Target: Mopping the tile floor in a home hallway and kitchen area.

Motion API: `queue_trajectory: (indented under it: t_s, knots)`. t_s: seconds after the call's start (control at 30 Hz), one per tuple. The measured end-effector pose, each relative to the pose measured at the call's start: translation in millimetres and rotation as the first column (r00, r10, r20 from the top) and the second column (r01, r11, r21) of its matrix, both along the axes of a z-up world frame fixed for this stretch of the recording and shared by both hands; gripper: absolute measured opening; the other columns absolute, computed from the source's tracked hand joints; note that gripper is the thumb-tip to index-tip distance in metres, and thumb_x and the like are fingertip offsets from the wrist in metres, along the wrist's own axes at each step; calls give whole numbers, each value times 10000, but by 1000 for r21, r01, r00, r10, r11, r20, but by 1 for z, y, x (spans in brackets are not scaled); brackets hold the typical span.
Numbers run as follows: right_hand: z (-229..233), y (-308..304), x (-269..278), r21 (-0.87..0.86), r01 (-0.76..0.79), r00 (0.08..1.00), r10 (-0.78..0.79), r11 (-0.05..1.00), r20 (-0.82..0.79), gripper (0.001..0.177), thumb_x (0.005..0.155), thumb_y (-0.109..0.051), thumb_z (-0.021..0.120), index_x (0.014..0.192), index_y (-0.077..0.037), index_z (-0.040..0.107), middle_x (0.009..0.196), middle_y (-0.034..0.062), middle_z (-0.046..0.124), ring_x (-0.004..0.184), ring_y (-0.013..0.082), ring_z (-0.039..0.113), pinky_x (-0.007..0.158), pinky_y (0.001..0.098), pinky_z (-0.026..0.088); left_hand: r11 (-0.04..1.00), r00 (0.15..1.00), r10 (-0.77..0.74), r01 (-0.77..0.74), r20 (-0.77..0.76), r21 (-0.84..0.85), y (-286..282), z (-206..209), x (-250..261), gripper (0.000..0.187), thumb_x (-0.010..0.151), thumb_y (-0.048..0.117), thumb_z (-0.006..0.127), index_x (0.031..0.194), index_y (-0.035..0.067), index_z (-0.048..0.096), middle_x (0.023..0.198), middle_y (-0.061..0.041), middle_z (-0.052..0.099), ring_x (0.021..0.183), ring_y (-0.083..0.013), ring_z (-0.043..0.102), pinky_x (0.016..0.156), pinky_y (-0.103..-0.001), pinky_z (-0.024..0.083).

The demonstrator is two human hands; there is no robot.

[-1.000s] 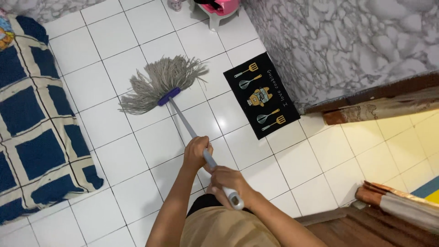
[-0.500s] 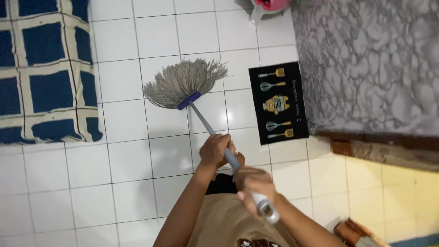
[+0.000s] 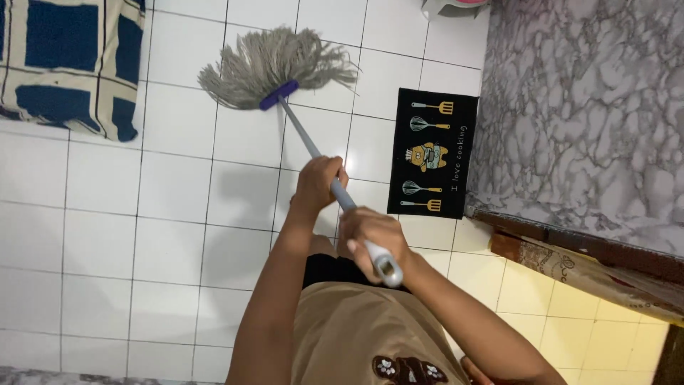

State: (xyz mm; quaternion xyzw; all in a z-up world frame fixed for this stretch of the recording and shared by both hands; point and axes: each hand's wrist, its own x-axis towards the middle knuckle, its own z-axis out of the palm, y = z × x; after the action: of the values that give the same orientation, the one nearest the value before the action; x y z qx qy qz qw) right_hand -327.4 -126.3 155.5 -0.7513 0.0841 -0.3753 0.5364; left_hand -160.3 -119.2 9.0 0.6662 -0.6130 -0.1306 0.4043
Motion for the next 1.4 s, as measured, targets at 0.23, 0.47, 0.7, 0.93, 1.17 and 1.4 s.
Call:
queue_trajectory:
  t_s: [0.23,0.47,0.7,0.93,1.17,1.4]
  knots:
    - [8,5,-32,-82,-68,991,58,994,-121,133,857,72,553,751,-1,519,744,149,582,742,311,647,825,430,596,998,998,53,-52,-36,35,21,22,-25,135,856,51,637,780,28,528,685,-148,566,701,-367,587,644,-481,486]
    - [34,26,-74,30,-186,978,188,982,-89,167,837,28,571,730,-58,476,710,119,573,661,262,592,780,447,594,995,991,94,-92,-90,31,60,24,-78,127,809,35,639,733,39,536,645,-139,587,665,-345,605,707,-460,509]
    - [30,19,-48,39,-196,980,197,980,-33,216,855,37,557,696,-64,450,699,108,574,660,246,619,772,465,631,980,978,196,-193,-78,42,57,23,-60,166,803,25,632,681,48,521,587,-127,558,601,-329,589,676,-441,506]
    - [-3,17,-20,-92,-188,982,187,978,-13,153,845,40,559,718,-35,520,702,126,590,658,271,650,761,448,642,981,982,181,-185,-62,-63,53,-5,-15,133,783,4,646,723,44,534,621,-119,568,620,-329,599,646,-436,507]
    - [-41,26,23,-96,-167,982,156,981,-108,103,848,91,558,784,13,537,800,168,610,776,329,658,920,491,599,980,984,180,-180,6,83,59,-42,30,150,797,4,674,827,46,533,807,-116,620,835,-347,619,731,-465,511]
    - [-30,39,-7,-134,-186,979,172,973,-113,131,839,83,570,758,-10,527,759,157,585,739,336,646,891,485,597,967,976,213,-206,-33,153,74,-33,-3,191,793,26,699,762,52,513,777,-117,606,815,-341,612,737,-465,514]
